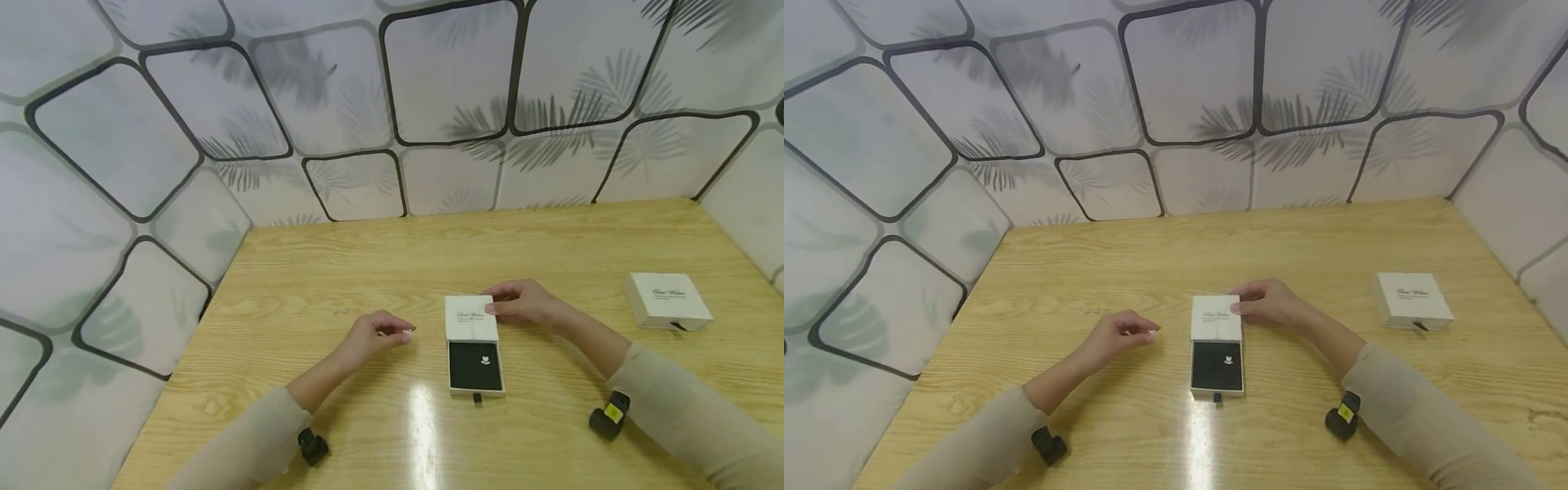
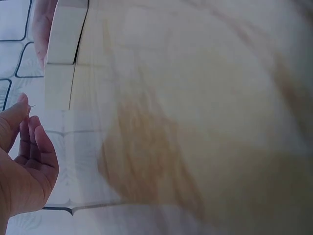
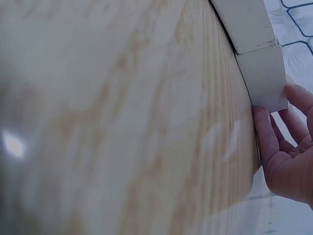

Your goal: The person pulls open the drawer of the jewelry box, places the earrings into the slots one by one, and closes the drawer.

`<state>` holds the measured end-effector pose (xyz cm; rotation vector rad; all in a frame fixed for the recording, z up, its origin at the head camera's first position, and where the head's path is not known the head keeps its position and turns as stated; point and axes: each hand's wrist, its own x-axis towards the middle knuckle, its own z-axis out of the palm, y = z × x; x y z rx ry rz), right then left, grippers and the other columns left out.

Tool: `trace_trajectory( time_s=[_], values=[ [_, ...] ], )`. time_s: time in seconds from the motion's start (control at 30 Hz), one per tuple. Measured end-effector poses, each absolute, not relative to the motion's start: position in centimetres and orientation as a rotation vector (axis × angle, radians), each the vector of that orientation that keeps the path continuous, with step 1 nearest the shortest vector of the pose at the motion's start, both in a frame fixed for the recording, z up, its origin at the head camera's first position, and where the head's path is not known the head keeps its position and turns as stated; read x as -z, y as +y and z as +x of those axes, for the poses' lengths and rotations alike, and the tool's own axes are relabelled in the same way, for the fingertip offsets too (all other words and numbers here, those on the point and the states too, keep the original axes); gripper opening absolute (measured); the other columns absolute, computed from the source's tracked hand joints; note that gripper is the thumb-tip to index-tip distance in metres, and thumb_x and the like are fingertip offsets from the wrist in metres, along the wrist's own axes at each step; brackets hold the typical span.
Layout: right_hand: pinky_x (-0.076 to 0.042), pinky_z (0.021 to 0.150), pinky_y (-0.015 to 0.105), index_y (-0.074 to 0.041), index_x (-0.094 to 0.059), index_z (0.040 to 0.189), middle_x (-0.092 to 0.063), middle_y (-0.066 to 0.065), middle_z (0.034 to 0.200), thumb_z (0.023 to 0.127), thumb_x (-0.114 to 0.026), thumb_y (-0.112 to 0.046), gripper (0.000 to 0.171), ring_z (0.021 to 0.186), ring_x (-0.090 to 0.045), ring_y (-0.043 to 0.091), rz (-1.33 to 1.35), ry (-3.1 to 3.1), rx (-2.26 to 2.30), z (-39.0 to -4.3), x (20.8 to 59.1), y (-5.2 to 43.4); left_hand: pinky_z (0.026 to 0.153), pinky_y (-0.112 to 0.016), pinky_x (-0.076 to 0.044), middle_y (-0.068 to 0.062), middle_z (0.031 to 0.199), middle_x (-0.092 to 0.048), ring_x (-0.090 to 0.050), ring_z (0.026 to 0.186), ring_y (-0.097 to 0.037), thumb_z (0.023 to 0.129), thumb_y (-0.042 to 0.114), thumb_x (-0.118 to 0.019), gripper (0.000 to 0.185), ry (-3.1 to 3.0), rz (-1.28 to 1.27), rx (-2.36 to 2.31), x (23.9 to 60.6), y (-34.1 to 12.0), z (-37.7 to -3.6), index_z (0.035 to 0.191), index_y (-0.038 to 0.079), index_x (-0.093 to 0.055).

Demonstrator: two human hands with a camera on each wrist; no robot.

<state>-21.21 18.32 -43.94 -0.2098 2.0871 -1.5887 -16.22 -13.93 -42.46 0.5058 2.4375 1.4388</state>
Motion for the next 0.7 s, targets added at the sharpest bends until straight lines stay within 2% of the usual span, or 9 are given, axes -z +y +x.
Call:
trace_trajectory(
  time_s=[0.7],
  values=[
    [-0.055,0.083,0.028,0.009,-0.053,0.125,-0.062,0.012,0.112,0.085,-0.072,-0.018,0.052,0.094,-0.063,0.011,-0.229,2.082,1.593,-21.2,44.0,18.4,0.071,-0.021,-0.050,-0.002,0.086,-0.063,-0.054,0.078,-0.005,0.084,0.018,-0.071,0.019,2.415,0.618,-1.452,42.7,-10.0,-15.7,0.100,0.007,-0.074]
  ],
)
